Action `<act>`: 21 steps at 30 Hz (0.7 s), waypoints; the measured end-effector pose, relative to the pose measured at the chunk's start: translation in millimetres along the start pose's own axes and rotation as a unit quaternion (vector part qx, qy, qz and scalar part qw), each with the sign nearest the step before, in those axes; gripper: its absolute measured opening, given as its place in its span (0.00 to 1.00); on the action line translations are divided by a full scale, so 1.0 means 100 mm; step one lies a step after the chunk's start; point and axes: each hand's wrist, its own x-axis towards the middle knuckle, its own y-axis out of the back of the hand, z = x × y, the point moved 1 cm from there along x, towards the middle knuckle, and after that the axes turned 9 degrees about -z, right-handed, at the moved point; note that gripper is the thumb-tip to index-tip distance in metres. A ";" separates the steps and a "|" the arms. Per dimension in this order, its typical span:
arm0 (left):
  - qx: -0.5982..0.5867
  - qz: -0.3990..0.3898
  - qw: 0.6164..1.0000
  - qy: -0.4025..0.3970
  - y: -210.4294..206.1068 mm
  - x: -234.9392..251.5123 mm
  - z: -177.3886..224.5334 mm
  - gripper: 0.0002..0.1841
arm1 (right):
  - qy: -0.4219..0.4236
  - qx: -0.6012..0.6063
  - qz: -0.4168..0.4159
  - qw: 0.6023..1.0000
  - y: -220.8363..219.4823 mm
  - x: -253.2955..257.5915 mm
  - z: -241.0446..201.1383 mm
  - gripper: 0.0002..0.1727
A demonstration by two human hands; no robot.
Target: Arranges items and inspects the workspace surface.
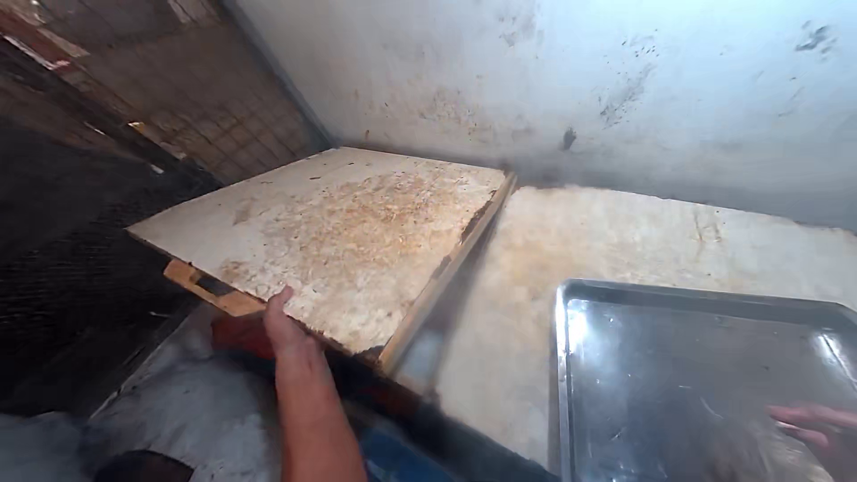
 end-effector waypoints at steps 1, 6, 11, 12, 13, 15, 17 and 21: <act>0.023 -0.008 0.999 -0.021 0.17 0.08 -0.02 0.17 | 0.005 -0.008 -0.009 1.000 -0.02 0.02 -0.01 0.16; 0.084 -0.013 0.990 -0.113 0.40 -0.08 0.63 0.19 | 0.015 -0.016 -0.021 1.000 -0.01 0.05 -0.01 0.14; 0.068 -0.125 0.977 -0.160 0.55 0.24 1.03 0.24 | 0.015 0.005 -0.010 1.000 -0.05 -0.01 0.04 0.15; 0.068 -0.133 0.977 -0.152 0.40 0.19 1.19 0.25 | 0.017 0.004 -0.009 1.000 -0.07 -0.01 0.04 0.15; 0.065 -0.126 0.980 -0.137 0.18 0.07 1.38 0.25 | 0.019 0.001 -0.008 1.000 -0.07 -0.02 0.03 0.15; 0.063 -0.122 0.986 -0.094 -0.30 -0.07 1.80 0.25 | 0.021 -0.002 -0.001 1.000 -0.07 -0.03 0.00 0.15; 0.075 -0.130 0.986 -0.078 -0.73 0.17 2.21 0.23 | 0.023 0.002 0.017 1.000 -0.08 -0.04 -0.02 0.15; 0.106 -0.242 0.962 -0.061 -1.25 1.60 2.64 0.10 | 0.033 0.019 0.021 0.999 -0.10 -0.09 -0.05 0.17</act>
